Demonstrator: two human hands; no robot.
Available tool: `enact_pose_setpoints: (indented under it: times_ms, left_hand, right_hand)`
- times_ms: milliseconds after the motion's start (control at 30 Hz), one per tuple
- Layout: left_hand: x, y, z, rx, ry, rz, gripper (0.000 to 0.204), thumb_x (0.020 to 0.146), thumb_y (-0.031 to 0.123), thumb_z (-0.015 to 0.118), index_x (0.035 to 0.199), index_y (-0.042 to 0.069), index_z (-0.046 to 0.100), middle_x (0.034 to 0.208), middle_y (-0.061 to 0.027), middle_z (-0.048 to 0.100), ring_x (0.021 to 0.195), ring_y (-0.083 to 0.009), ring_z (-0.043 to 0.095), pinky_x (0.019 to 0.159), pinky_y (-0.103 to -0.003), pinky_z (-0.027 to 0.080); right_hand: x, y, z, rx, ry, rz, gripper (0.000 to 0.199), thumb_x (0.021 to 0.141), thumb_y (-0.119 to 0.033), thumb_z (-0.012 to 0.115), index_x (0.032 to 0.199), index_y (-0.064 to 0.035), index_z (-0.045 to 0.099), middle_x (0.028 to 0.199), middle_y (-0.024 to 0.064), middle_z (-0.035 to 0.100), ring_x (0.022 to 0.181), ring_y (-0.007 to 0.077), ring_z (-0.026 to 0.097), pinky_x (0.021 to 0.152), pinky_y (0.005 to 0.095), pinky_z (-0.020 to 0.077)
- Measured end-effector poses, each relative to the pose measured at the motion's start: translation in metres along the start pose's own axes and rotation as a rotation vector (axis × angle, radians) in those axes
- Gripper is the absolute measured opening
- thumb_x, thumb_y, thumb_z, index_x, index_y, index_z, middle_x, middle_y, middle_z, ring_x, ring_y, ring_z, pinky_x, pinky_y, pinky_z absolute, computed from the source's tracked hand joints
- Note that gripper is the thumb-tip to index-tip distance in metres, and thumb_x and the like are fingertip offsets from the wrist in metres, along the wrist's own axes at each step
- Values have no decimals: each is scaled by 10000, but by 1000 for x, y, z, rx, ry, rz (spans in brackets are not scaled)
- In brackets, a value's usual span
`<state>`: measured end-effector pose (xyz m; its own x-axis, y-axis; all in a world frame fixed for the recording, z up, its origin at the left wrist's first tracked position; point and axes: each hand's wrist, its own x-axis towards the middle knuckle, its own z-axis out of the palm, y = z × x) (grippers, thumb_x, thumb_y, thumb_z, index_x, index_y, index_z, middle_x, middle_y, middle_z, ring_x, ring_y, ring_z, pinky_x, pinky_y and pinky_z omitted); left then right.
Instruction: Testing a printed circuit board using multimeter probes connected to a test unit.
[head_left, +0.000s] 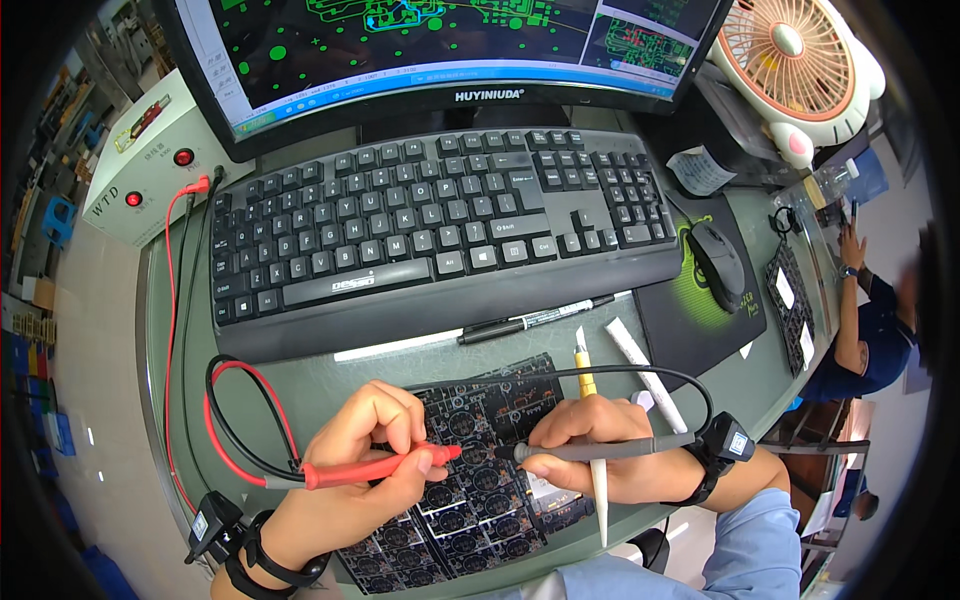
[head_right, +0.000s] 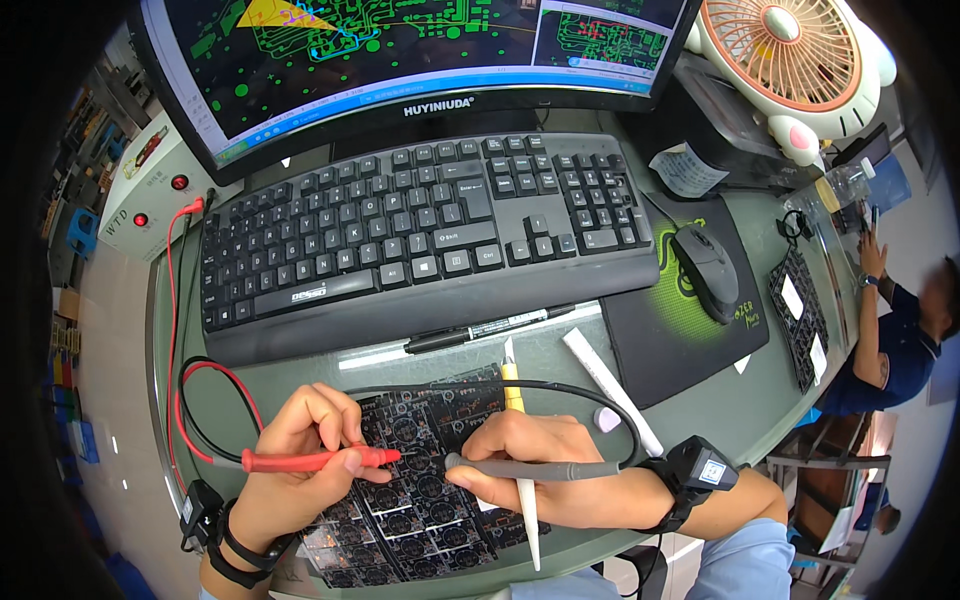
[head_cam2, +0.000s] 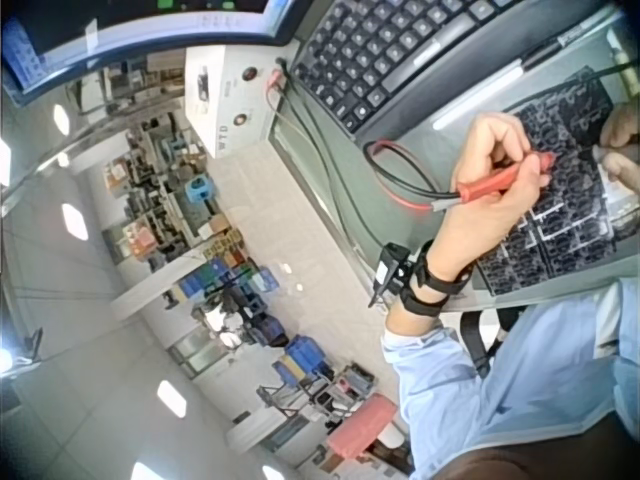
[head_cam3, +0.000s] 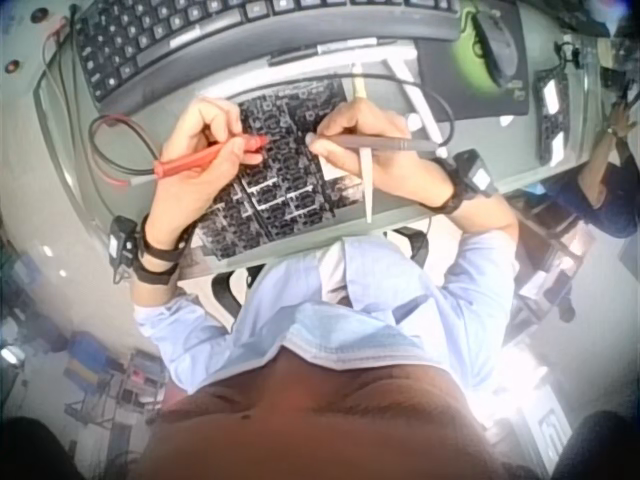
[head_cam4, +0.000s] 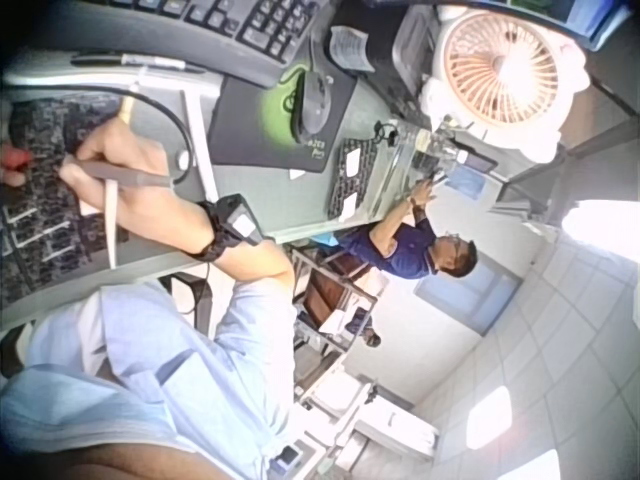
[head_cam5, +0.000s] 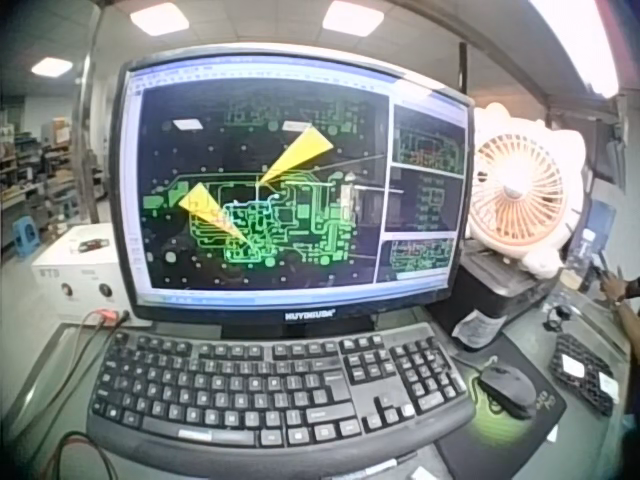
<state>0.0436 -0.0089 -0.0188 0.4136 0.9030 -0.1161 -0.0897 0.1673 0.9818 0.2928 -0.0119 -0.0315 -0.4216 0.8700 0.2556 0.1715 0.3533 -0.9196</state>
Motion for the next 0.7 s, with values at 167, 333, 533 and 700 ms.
enact_pose_setpoints:
  times_ms: [167, 333, 533, 700]
  left_hand:
    - [-1, 0, 0, -9, 8, 0, 200, 878, -42, 568, 873, 33, 383, 982, -88, 417, 851, -92, 522, 769, -340, 636]
    - [-1, -1, 0, -7, -5, 5, 197, 879, -44, 564, 878, 33, 382, 981, -84, 415, 855, -87, 521, 773, -339, 635]
    - [-2, -1, 2, 0, 17, 1, 193, 888, -26, 560, 881, 35, 376, 983, -84, 418, 858, -90, 534, 767, -339, 636]
    - [-2, 1, 2, -47, 26, -26, 190, 895, -3, 558, 888, 37, 373, 988, -84, 421, 868, -100, 549, 761, -344, 635]
  right_hand:
    - [0, 0, 0, -1, 6, 2, 265, 816, -177, 780, 836, -44, 552, 705, 60, 626, 529, 178, 580, 454, 293, 421]
    - [1, -1, 2, -11, 17, -3, 271, 810, -180, 785, 819, -42, 552, 688, 61, 617, 520, 182, 576, 451, 295, 417]
    - [0, -1, 4, -45, 29, -6, 282, 805, -188, 787, 801, -40, 547, 668, 60, 602, 510, 185, 569, 447, 298, 412]
    - [0, -3, 3, -70, 14, 9, 279, 802, -181, 790, 801, -42, 549, 657, 57, 598, 511, 180, 570, 448, 296, 411]
